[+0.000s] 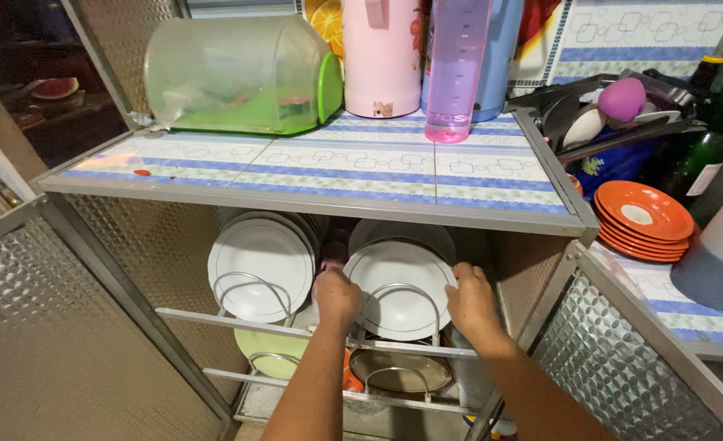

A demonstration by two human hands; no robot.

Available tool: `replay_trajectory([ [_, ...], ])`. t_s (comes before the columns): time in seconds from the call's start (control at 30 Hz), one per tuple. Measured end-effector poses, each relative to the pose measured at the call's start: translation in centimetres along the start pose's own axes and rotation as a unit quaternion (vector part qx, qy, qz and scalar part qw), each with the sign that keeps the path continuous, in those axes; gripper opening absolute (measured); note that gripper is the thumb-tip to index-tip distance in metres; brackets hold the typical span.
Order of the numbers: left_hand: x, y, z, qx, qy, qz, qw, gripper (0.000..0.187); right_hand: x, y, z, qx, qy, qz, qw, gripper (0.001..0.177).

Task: The person repeatedly takes plates from a metal cabinet and stacks them on a dining table. They handle the plates one at a time, moving back and forth between the cabinet and the table to build a stack.

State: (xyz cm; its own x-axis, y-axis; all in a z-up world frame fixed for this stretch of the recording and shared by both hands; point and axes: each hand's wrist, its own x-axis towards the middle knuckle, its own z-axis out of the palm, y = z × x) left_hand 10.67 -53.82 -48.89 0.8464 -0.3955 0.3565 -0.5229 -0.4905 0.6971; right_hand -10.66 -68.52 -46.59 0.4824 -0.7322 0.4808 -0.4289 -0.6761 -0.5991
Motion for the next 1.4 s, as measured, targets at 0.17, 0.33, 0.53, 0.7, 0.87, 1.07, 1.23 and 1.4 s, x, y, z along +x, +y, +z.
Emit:
replay_trajectory([
  [0.17,-0.6,0.7,-1.4,-0.014,-0.015,-0.014,1.0,0.018,-0.3,-0.7,-1.2,0.004,0.051,-0.05,0.997,0.01],
  [0.33,-0.9,2.8,-5.0,-0.051,-0.02,-0.033,0.998,0.027,-1.6,-4.3,-4.0,0.039,0.09,-0.081,0.992,0.007],
  [0.53,-2.3,6.8,-12.7,-0.047,-0.006,0.033,0.998,0.028,-2.6,-9.5,-8.0,0.019,0.128,-0.135,0.982,0.014],
  [0.7,-3.6,8.7,-22.2,0.091,-0.034,0.113,0.989,0.016,-3.2,-15.3,-11.1,0.035,0.091,-0.169,0.981,0.013],
  [0.87,-4.8,9.5,-35.8,0.114,-0.005,0.155,0.981,0.015,-3.3,-25.3,-12.7,0.054,-0.019,-0.177,0.983,0.03],
  [1.07,-6.0,9.3,-56.5,0.129,0.118,0.202,0.964,0.015,-5.1,-43.1,-12.7,0.196,-0.009,-0.343,0.919,0.05],
  [1.23,-7.0,6.0,-73.3,0.043,0.334,0.114,0.935,0.011,-10.4,-61.4,-11.2,0.28,-0.109,-0.192,0.934,0.029],
  [1.4,-10.1,-4.1,-89.8,0.063,0.323,-0.054,0.943,0.035,-18.7,-79.0,-7.8,0.444,-0.141,-0.133,0.875,0.033],
])
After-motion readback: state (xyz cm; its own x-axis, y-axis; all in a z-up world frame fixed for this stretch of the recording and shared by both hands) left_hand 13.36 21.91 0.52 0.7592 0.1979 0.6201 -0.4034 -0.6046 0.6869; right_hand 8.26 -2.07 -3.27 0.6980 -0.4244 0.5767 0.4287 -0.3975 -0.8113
